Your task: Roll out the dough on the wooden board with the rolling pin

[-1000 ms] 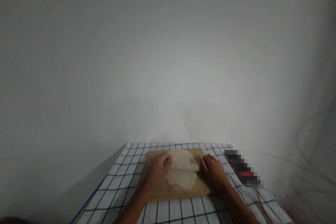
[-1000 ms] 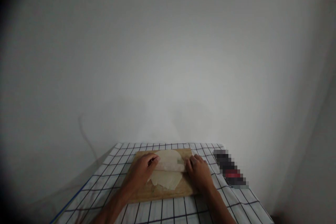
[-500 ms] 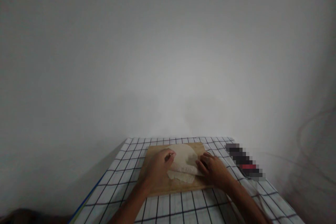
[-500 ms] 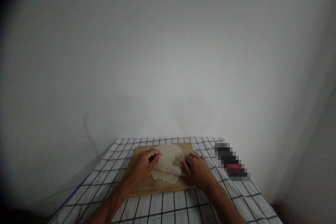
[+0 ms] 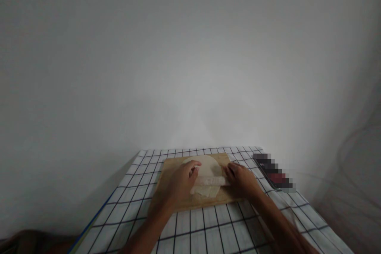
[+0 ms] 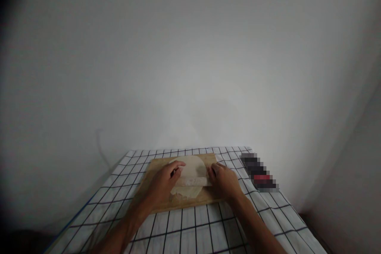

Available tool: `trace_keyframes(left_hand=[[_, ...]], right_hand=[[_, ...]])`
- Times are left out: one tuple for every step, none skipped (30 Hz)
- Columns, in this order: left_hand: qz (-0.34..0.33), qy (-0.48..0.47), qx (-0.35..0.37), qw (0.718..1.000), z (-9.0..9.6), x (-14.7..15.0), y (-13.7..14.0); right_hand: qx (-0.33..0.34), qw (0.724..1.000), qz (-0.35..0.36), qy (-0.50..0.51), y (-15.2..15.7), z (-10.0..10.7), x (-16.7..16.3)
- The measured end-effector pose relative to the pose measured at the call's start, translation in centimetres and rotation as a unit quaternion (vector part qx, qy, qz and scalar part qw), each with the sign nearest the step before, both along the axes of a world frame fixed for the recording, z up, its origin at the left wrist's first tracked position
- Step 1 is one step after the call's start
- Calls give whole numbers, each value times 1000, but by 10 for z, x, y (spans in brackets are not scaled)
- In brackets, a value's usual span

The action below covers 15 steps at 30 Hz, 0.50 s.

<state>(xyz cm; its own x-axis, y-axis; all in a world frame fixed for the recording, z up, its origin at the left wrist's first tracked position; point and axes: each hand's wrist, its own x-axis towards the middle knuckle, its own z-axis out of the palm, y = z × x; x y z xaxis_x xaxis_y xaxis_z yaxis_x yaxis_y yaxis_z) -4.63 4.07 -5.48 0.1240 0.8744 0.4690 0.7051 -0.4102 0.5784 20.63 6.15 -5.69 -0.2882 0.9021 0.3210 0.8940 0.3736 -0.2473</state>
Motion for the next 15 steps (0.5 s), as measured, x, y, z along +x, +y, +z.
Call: trace_keyframes(left_hand=[[5, 10, 8, 1000, 0, 0, 0], [8, 21, 15, 1000, 1, 0, 0], [8, 31, 21, 999, 1, 0, -1], [7, 38, 24, 999, 1, 0, -1], [5, 44, 24, 999, 2, -1, -1], [4, 49, 22, 999, 2, -2, -2], [2, 54, 20, 998, 3, -2, -3], [-1, 60, 17, 998, 3, -3, -3], [-4, 68, 14, 998, 3, -3, -4], [-10, 76, 12, 997, 3, -4, -5], [-16, 81, 11, 997, 3, -4, -6], [-22, 85, 10, 996, 3, -5, -6], [-29, 88, 9, 996, 3, -5, -7], [-34, 90, 8, 995, 3, -5, -8], [-38, 94, 7, 995, 2, -6, -9]], right_hand=[[-9, 1000, -2, -3, -1, 1, -1], [-19, 1000, -2, -8, -1, 1, -1], [-28, 1000, 2, -13, -2, 2, -2], [-34, 999, 10, -18, -3, 2, -2], [-40, 999, 20, -21, -3, 2, -2], [-45, 998, 31, -23, -4, 2, -2], [-50, 998, 42, -23, -4, 1, -1], [-55, 997, 52, -22, -4, -1, 0], [-58, 996, 62, -21, -4, -2, 2], [-59, 995, 74, -21, -4, -4, 3], [-59, 994, 87, -23, -4, -6, 5], [-55, 993, 102, -25, -4, -8, 7], [-49, 992, 116, -27, -5, -10, 8], [-42, 990, 130, -27, -6, -11, 10], [-34, 989, 141, -24, -8, -12, 10]])
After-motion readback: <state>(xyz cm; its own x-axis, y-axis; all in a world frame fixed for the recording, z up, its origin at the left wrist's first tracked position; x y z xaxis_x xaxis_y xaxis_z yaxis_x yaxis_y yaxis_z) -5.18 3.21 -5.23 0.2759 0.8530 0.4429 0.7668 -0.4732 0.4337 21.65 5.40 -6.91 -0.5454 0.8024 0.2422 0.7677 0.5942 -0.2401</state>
